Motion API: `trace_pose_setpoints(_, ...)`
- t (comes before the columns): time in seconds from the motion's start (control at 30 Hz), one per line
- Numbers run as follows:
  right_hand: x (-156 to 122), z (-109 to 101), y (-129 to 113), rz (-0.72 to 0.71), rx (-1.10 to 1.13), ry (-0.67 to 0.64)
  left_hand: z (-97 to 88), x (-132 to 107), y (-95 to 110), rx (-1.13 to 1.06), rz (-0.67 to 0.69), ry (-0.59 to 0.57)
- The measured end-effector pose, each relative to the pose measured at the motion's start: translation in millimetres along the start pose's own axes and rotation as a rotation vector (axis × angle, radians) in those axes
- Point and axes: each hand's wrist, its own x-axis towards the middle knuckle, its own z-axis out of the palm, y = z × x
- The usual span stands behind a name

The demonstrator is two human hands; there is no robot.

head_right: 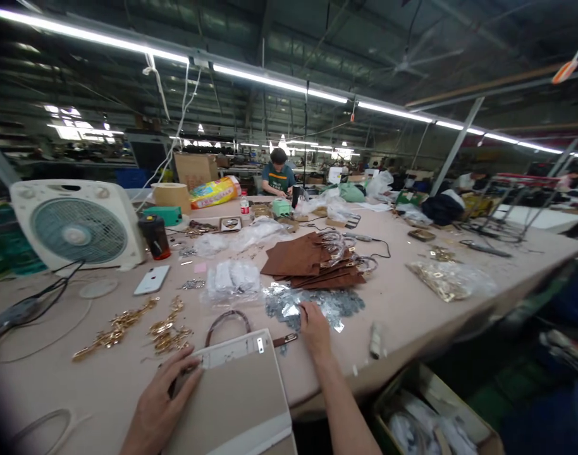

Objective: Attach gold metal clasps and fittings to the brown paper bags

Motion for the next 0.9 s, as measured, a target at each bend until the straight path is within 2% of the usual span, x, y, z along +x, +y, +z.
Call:
trace_pose_setpoints(0.3,-2.2,0.2,-1.0,0.040,0.165,0.048,-8.0,-0.2,15.0,-0.054,-0.193,0.097)
trace_pose_setpoints(0.47,-7.4,-5.2,-10.3,0.067,0.211,0.108,-4.9,-2.4,11.1,-0.018,-0.086,0.113)
trace_pose_setpoints(0.57,-18.1,-8.1,-22.5,0.089,0.222,0.140,-1.6,-2.4,4.7,-0.003,-0.079,0.116)
trace_pose_setpoints(0.67,-29.7,-7.7,-36.0,0.136,0.289,0.116,1.1,0.0,1.2,0.001,-0.095,0.107)
trace_pose_setpoints(0.8,-39.1,-9.3,-50.3,0.178,0.376,0.073,-2.9,0.7,10.9,-0.049,-0.142,0.124)
trace_pose_setpoints(0.9,-44.9,-15.3,-58.2,0.289,0.390,0.060,-10.1,-4.5,23.9,-0.139,-0.151,0.098)
